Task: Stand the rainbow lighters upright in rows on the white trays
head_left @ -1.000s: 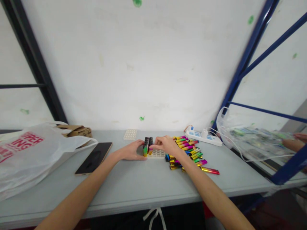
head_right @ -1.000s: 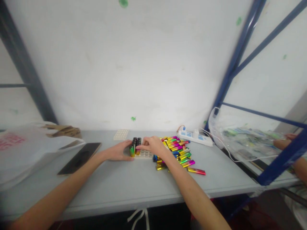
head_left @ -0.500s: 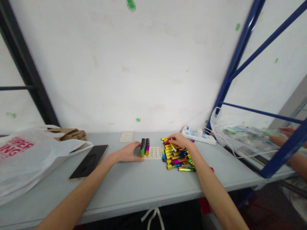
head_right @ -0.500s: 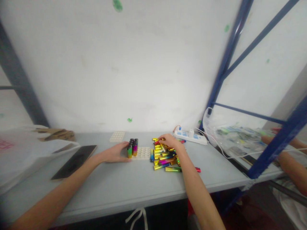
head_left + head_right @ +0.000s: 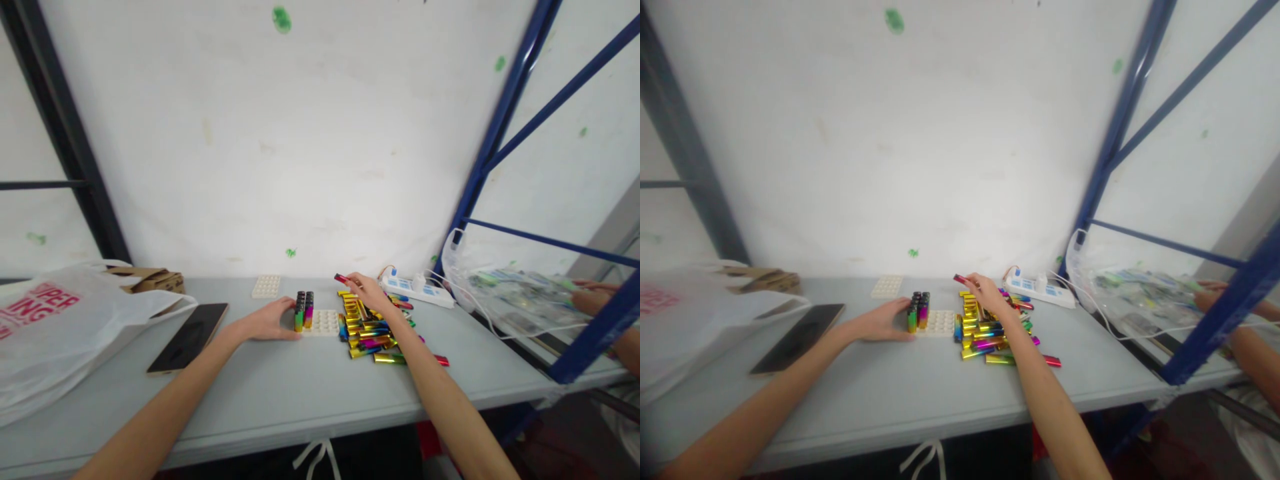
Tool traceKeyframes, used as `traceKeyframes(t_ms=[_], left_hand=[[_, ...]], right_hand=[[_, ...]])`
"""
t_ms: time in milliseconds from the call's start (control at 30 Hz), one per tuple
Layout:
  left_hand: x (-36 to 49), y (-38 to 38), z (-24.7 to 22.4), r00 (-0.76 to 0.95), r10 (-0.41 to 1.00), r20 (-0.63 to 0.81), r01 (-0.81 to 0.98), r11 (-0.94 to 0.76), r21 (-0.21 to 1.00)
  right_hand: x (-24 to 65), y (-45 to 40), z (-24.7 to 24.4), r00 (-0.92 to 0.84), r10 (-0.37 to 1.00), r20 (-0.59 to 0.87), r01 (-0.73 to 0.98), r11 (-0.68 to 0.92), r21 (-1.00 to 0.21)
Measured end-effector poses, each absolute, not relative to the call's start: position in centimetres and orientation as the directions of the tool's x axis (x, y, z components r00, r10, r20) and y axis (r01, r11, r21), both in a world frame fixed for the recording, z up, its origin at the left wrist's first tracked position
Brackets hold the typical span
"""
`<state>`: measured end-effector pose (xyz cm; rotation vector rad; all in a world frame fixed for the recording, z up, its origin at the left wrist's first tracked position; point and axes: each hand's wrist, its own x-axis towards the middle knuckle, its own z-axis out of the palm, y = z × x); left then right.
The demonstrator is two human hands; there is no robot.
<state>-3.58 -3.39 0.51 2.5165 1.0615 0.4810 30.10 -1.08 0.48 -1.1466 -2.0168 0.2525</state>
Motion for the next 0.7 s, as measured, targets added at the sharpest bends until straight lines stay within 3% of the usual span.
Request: traceKeyframes(t_ms=[167,300,533,700], left_hand=[[-3.6,-3.4,0.6,0.661,0.730,0.173,0.614,-0.659,0.434],[-3.6,-3.2,0.4,0.671,0.724,0.162,0.610,-0.662,0.436],[-3.6,-3.2,0.3,0.669,0.731,0.138,0.611,-0.646,0.458],[-3.6,-3.2,0.3,0.671,0.727,0.149,0.607,-0.653,0.452]], right_hand=[[27.9,-1.9,1.1,-0.168,0.886,0.433,0.170,0.459,-0.872],[26.2,-2.9,1.8,-0.148,0.934,0.325,-0.107,0.311,-0.944],[23.3,-3.6,1.6,-0.151,0.954,0.259,-0.234,0.220,-0.947],[21.5,-4.0,1.1,-0.177,0.968,0.177,-0.216,0.137,-0.967]])
